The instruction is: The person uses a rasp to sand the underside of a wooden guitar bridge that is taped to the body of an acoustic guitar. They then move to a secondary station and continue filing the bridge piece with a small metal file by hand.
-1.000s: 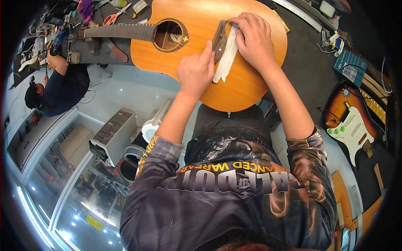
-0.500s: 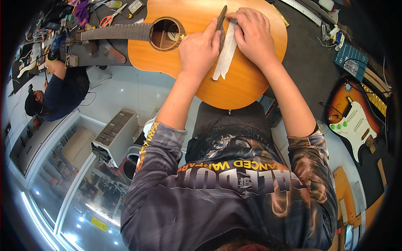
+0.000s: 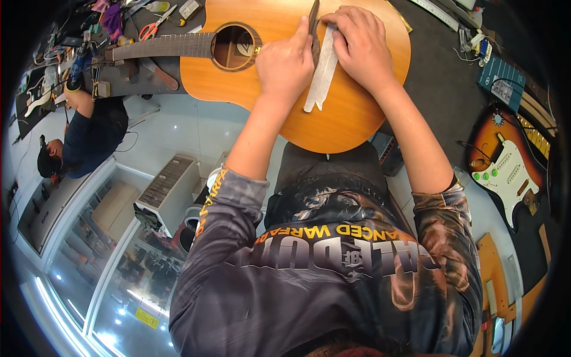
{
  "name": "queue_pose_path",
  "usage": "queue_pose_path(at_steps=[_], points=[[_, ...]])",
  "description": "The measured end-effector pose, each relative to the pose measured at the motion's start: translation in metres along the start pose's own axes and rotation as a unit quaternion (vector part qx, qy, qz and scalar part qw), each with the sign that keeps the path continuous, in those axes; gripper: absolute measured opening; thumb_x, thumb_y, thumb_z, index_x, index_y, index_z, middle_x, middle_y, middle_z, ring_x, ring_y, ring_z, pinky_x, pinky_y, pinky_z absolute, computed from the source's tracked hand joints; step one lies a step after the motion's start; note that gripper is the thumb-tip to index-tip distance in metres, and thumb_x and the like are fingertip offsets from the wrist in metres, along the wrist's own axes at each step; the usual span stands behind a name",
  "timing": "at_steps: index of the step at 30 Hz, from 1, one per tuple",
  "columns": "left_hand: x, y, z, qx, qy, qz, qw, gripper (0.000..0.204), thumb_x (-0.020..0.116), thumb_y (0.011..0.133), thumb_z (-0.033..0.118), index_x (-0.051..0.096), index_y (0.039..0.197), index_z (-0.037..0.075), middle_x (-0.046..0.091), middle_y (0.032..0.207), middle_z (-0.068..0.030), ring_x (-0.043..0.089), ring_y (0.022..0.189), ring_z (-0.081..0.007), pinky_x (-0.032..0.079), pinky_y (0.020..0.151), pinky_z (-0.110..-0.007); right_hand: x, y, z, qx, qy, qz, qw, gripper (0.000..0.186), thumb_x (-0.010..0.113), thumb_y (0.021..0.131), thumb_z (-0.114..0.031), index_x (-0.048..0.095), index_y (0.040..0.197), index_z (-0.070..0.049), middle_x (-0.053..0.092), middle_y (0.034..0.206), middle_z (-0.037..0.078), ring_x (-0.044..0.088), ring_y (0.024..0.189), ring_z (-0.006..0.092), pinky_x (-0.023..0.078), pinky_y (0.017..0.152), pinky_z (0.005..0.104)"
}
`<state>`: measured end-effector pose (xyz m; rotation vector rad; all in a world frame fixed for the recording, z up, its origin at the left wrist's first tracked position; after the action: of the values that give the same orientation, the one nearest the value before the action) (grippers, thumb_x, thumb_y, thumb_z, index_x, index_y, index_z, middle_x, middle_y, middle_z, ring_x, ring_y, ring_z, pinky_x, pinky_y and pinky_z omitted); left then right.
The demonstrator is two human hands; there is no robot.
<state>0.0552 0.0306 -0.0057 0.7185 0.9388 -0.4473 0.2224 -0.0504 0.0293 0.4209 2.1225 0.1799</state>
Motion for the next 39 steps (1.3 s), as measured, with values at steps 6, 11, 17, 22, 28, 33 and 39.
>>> queue_pose_path(at_steps=[6,11,17,22,28,33,39], points=[[-0.032,-0.066,0.005,-0.001,-0.028,-0.044,0.999,0.046,0.076,0.094,0.011,0.073,0.139,0.005,0.056,0.056,-0.0043,0.054,0.05,-0.0226,0.04,0.056,-0.039,0.007,-0.001,0.005,-0.008,-0.013,0.019,1.0,0.028,0.065,0.095,-0.008,0.068,0.123,-0.01,0.064,0.12,0.011,0.058,0.126,0.034,0.039,0.113,0.0498],[-0.032,-0.063,0.006,-0.011,-0.001,-0.053,0.999,0.046,0.076,0.093,0.01,0.073,0.139,0.005,0.055,0.056,-0.0031,0.053,0.05,-0.0209,0.037,0.055,-0.039,0.012,-0.001,0.007,-0.003,-0.021,0.018,1.0,0.028,0.064,0.096,-0.008,0.069,0.123,-0.014,0.067,0.12,0.004,0.06,0.127,0.0275,0.039,0.114,0.0462],[-0.027,-0.052,0.007,0.001,0.0,-0.047,0.999,0.044,0.074,0.094,0.008,0.073,0.138,0.005,0.054,0.055,-0.0029,0.051,0.049,-0.0212,0.037,0.059,-0.038,0.0,0.0,0.001,-0.002,-0.002,0.0,1.0,0.029,0.064,0.094,-0.007,0.066,0.123,-0.006,0.061,0.121,0.017,0.056,0.126,0.0402,0.039,0.112,0.0534],[-0.005,-0.011,-0.002,0.032,0.01,-0.001,0.999,0.042,0.072,0.095,0.006,0.074,0.137,0.004,0.054,0.054,-0.0032,0.049,0.048,-0.0208,0.038,0.064,-0.039,0.0,0.003,-0.002,0.029,-0.012,-0.038,0.999,0.033,0.062,0.097,-0.01,0.064,0.13,-0.007,0.06,0.129,0.018,0.054,0.131,0.0395,0.038,0.116,0.0528],[-0.034,-0.065,0.008,-0.015,-0.021,-0.072,0.997,0.038,0.072,0.096,0.009,0.075,0.133,0.003,0.058,0.057,-0.0052,0.053,0.05,-0.0252,0.038,0.067,-0.038,0.011,-0.002,0.0,0.025,-0.086,-0.027,0.996,0.041,0.056,0.103,-0.013,0.06,0.144,-0.005,0.056,0.151,0.018,0.043,0.152,0.0376,0.029,0.129,0.0534],[-0.011,-0.014,-0.002,0.016,-0.001,-0.016,1.0,0.041,0.072,0.096,0.007,0.074,0.136,0.004,0.056,0.056,-0.0041,0.051,0.049,-0.0233,0.036,0.067,-0.037,0.014,0.003,-0.001,0.022,-0.082,-0.04,0.996,0.042,0.055,0.103,-0.012,0.06,0.144,-0.004,0.055,0.154,0.018,0.041,0.155,0.0354,0.027,0.13,0.0537],[-0.03,-0.059,0.003,0.0,-0.019,-0.065,0.998,0.039,0.071,0.098,0.01,0.074,0.136,0.004,0.055,0.055,-0.0055,0.052,0.049,-0.0253,0.037,0.067,-0.039,0.013,0.001,0.002,0.027,-0.094,-0.048,0.994,0.043,0.054,0.104,-0.013,0.06,0.145,-0.003,0.054,0.156,0.018,0.04,0.156,0.0346,0.027,0.131,0.0528]])
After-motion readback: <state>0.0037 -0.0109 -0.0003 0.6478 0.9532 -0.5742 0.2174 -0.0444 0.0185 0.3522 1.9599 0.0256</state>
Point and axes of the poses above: each hand's wrist, its own y-axis towards the middle knuckle, its own x-axis out of the palm, z = x × y, the point moved 1 cm from there along y, towards the middle knuckle
